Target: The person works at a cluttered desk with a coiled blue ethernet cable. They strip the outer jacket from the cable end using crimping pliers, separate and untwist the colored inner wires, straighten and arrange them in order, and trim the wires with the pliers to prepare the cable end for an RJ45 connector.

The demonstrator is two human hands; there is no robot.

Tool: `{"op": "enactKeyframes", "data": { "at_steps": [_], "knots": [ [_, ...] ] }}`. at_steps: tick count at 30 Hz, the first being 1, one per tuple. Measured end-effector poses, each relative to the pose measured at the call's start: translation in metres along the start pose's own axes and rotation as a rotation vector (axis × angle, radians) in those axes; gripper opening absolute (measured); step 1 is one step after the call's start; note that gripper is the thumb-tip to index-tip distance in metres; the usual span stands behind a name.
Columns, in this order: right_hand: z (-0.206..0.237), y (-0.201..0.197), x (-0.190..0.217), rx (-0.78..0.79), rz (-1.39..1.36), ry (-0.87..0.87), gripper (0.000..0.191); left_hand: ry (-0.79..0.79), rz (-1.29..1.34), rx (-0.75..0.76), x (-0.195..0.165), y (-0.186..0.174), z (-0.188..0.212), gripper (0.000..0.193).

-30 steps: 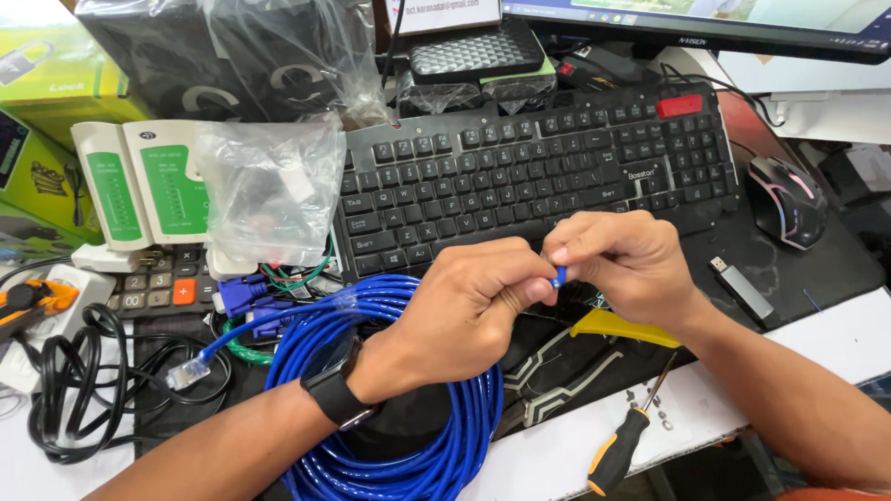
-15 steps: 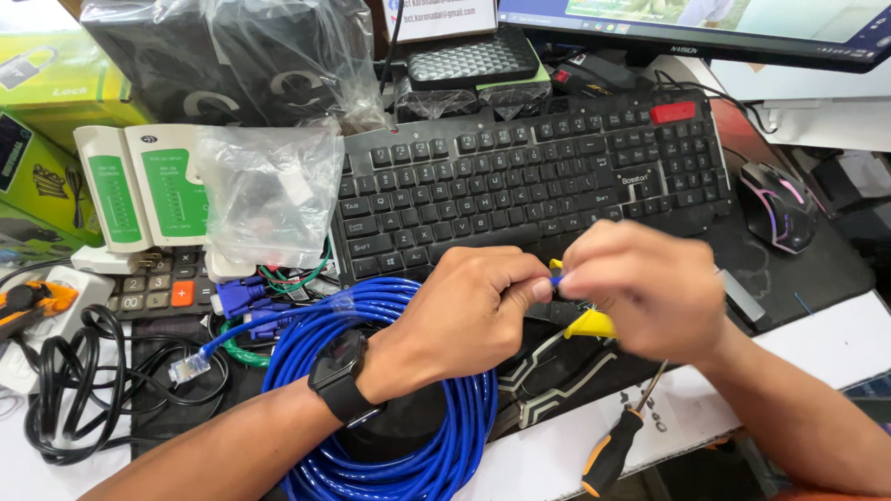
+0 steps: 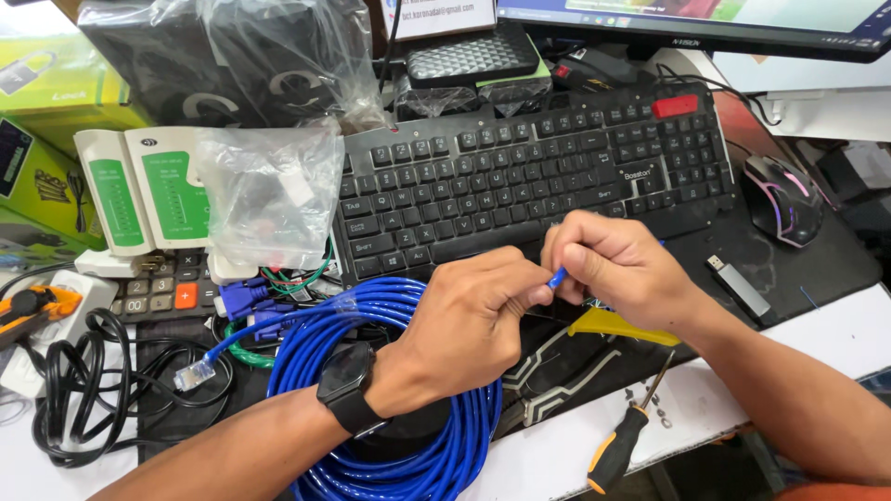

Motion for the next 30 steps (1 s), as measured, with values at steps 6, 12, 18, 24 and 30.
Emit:
{"op": "enactKeyframes", "data": {
  "at_steps": [6, 12, 18, 24, 30],
  "knots": [
    [0.005, 0.008, -0.027, 0.123, -0.429, 0.255, 0.034, -0.001, 0.048, -0.04, 0.002, -0.006, 0.003, 0.014],
    [-0.005, 0.007, -0.003, 0.065, -0.07, 0.067, 0.032, -0.034, 0.095, 0.047, 0.005, -0.01, -0.003, 0.011],
    [0.003, 0.046, 0.071, -0.049, 1.234, -0.735, 0.017, -0.062, -0.019, 0.05, 0.006, -0.005, -0.007, 0.009],
    [0.006, 0.053, 0.052, 0.053, 1.308, -0.477, 0.015, -0.028, -0.097, 0.186, -0.001, 0.0, -0.009, 0.013],
    [0.007, 0.047, 0.039, 0.158, 0.972, -0.421, 0.014, 0.037, -0.006, 0.414, 0.0, 0.0, -0.007, 0.035]
  ]
}}
Point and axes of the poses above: each hand's wrist, its own z-axis away from the middle knuckle, its own y-axis out of the palm, x = y × z, the point moved 6 cm from there along -z, towards the middle knuckle, and after that the axes turned 3 degrees about -y, right-handed, at the moved point
